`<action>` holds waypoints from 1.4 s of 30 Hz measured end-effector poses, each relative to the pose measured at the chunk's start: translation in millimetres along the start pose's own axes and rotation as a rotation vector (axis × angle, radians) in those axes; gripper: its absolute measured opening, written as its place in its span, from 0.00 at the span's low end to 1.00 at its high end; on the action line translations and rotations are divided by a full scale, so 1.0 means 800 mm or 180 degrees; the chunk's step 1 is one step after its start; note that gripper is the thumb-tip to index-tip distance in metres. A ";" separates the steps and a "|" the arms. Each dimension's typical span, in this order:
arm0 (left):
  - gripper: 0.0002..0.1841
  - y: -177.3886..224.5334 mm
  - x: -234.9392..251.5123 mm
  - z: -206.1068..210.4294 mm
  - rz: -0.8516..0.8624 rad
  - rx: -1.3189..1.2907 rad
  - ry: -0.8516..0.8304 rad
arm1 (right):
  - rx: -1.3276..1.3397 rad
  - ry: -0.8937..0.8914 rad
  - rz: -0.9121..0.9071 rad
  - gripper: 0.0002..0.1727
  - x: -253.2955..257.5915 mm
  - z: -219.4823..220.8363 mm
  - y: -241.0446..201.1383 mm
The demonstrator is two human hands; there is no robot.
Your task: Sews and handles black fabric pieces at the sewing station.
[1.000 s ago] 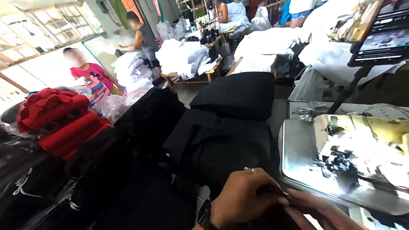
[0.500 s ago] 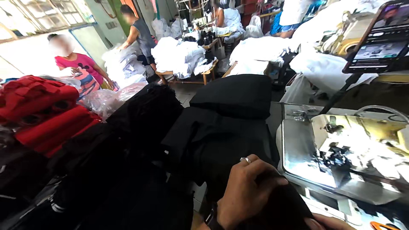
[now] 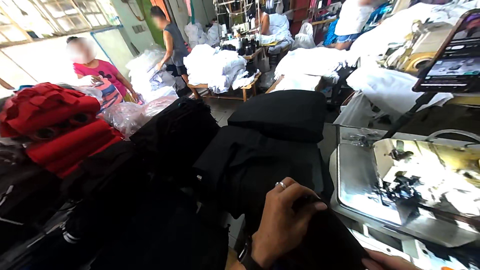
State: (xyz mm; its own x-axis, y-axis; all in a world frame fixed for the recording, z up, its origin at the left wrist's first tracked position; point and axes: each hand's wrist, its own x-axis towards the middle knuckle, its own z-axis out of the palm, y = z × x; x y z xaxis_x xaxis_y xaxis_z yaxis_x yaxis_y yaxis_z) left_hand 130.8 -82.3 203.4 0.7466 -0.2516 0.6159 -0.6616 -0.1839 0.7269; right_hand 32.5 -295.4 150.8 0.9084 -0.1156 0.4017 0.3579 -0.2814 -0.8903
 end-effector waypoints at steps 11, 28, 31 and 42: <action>0.06 -0.001 0.004 0.000 -0.0014 0.0003 0.0045 | 0.0002 0.0070 -0.0007 0.08 0.003 -0.004 0.001; 0.07 0.001 0.016 0.006 -0.0028 -0.0045 0.0051 | 0.0235 0.0110 -0.0147 0.25 0.011 0.012 0.015; 0.06 0.022 0.043 -0.006 0.0228 -0.0001 0.0257 | -0.0609 -0.0079 0.0028 0.41 0.017 0.049 0.017; 0.02 0.048 0.075 -0.085 0.0672 0.0489 0.1304 | -0.1048 -0.0152 0.0089 0.17 0.040 0.041 0.043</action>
State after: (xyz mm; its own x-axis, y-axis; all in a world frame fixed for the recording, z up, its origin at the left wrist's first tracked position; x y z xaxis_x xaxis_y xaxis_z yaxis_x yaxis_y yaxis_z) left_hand 155.4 -39.7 288.9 0.5404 0.0906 0.8365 -0.7813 -0.3149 0.5389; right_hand 81.1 -277.6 126.4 0.9288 -0.0850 0.3606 0.2507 -0.5724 -0.7807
